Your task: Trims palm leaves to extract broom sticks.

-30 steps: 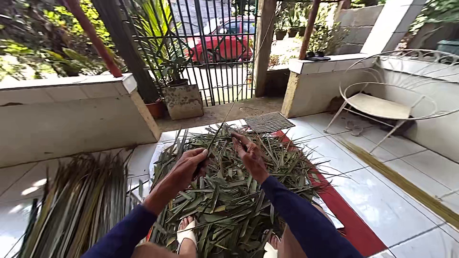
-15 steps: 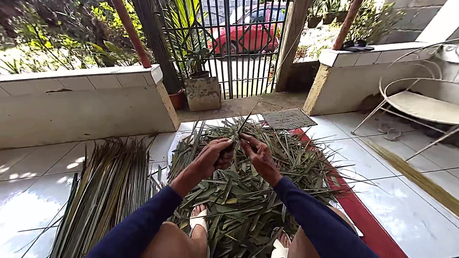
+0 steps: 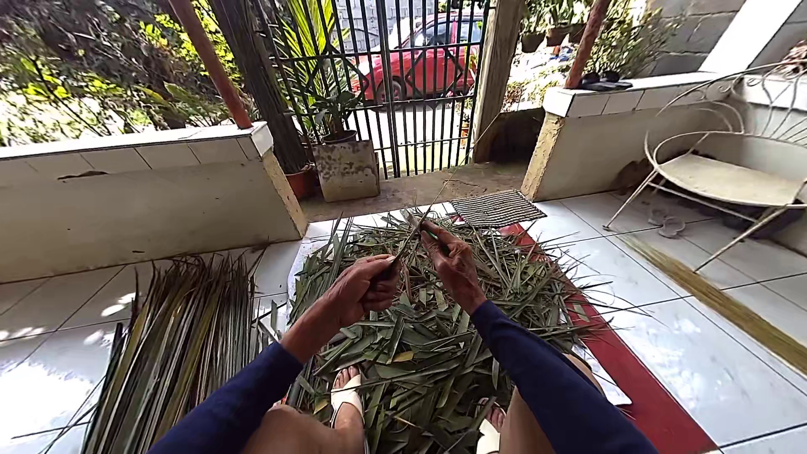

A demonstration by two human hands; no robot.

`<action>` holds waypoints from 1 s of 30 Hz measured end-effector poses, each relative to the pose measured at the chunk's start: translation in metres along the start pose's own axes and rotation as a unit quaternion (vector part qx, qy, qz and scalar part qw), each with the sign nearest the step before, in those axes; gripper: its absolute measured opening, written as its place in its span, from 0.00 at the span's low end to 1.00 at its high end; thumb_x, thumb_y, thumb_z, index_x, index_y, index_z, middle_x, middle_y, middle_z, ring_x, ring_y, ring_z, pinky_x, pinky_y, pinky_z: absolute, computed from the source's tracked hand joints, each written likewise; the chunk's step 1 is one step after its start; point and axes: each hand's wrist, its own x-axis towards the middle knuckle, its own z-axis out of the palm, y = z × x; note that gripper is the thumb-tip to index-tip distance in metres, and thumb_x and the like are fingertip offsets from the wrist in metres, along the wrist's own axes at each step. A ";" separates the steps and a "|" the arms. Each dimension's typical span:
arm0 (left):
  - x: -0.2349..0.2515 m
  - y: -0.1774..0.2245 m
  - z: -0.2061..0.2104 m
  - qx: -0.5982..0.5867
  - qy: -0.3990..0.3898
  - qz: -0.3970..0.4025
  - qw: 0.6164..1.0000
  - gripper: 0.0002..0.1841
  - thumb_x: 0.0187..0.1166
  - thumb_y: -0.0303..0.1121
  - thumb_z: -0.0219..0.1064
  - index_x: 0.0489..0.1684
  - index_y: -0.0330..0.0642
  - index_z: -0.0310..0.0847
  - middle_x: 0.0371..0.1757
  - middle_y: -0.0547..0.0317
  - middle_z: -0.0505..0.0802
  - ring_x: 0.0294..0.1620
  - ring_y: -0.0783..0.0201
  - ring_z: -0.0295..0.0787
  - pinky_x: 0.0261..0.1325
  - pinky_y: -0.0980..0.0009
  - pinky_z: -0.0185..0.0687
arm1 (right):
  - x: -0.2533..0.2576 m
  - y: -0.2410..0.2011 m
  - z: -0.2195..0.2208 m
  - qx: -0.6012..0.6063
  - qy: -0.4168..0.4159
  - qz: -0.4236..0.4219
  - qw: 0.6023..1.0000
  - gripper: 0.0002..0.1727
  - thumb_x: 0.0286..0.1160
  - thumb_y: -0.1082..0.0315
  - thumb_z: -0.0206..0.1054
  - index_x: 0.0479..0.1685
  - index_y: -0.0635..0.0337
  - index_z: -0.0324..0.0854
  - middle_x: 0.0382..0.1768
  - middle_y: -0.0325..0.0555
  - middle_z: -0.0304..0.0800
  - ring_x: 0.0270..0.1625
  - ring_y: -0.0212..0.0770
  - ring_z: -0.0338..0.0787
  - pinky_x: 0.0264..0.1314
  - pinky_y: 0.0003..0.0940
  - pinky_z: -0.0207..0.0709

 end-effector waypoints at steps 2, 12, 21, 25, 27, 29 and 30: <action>-0.003 0.000 -0.004 0.003 -0.006 -0.005 1.000 0.17 0.93 0.38 0.41 0.36 0.48 0.73 0.19 0.71 0.67 0.10 0.78 0.55 0.11 0.84 0.51 | 0.003 0.000 0.000 -0.002 0.009 0.007 1.000 0.19 0.86 0.52 0.65 0.72 0.38 0.87 0.51 0.34 0.96 0.38 0.31 0.89 0.46 0.38 0.83; -0.007 0.002 -0.013 -0.065 -0.027 -0.021 0.997 0.19 0.93 0.39 0.37 0.36 0.48 0.73 0.17 0.71 0.67 0.09 0.78 0.56 0.10 0.84 0.53 | 0.008 0.004 -0.020 0.086 -0.030 0.015 0.996 0.19 0.90 0.56 0.60 0.76 0.39 0.83 0.40 0.38 0.90 0.27 0.33 0.78 0.32 0.32 0.74; 0.001 0.003 -0.010 -0.110 -0.100 -0.031 0.988 0.19 0.92 0.39 0.35 0.34 0.51 0.71 0.16 0.72 0.67 0.09 0.79 0.55 0.11 0.85 0.51 | -0.007 -0.003 -0.010 0.014 -0.106 -0.031 0.994 0.18 0.87 0.51 0.64 0.71 0.35 0.88 0.57 0.29 0.94 0.47 0.27 0.91 0.54 0.34 0.85; 0.001 0.002 -0.010 -0.114 -0.096 -0.034 0.988 0.19 0.92 0.39 0.36 0.34 0.50 0.71 0.16 0.72 0.67 0.09 0.78 0.55 0.10 0.85 0.50 | -0.008 -0.007 -0.010 -0.023 -0.073 -0.041 0.996 0.18 0.87 0.49 0.64 0.71 0.31 0.87 0.58 0.26 0.94 0.51 0.27 0.91 0.57 0.39 0.85; -0.001 0.001 -0.009 -0.102 -0.094 -0.043 0.989 0.19 0.92 0.39 0.36 0.34 0.50 0.71 0.16 0.72 0.67 0.08 0.78 0.55 0.10 0.85 0.51 | -0.004 -0.006 -0.011 -0.020 -0.053 -0.043 0.997 0.19 0.88 0.50 0.63 0.72 0.33 0.86 0.57 0.28 0.94 0.47 0.29 0.91 0.53 0.39 0.84; -0.003 0.001 -0.008 -0.089 -0.099 -0.052 0.990 0.18 0.91 0.39 0.37 0.33 0.51 0.72 0.15 0.72 0.66 0.09 0.79 0.55 0.10 0.85 0.50 | 0.002 -0.006 -0.016 -0.007 -0.035 -0.042 0.999 0.19 0.88 0.52 0.64 0.72 0.36 0.86 0.57 0.30 0.95 0.44 0.28 0.90 0.49 0.36 0.84; -0.005 0.000 -0.008 -0.083 -0.099 -0.056 0.990 0.18 0.91 0.39 0.37 0.32 0.51 0.72 0.15 0.73 0.66 0.08 0.79 0.54 0.10 0.85 0.50 | 0.005 -0.005 -0.018 0.000 -0.031 -0.035 0.999 0.19 0.88 0.53 0.64 0.73 0.37 0.86 0.56 0.31 0.95 0.42 0.28 0.90 0.47 0.34 0.83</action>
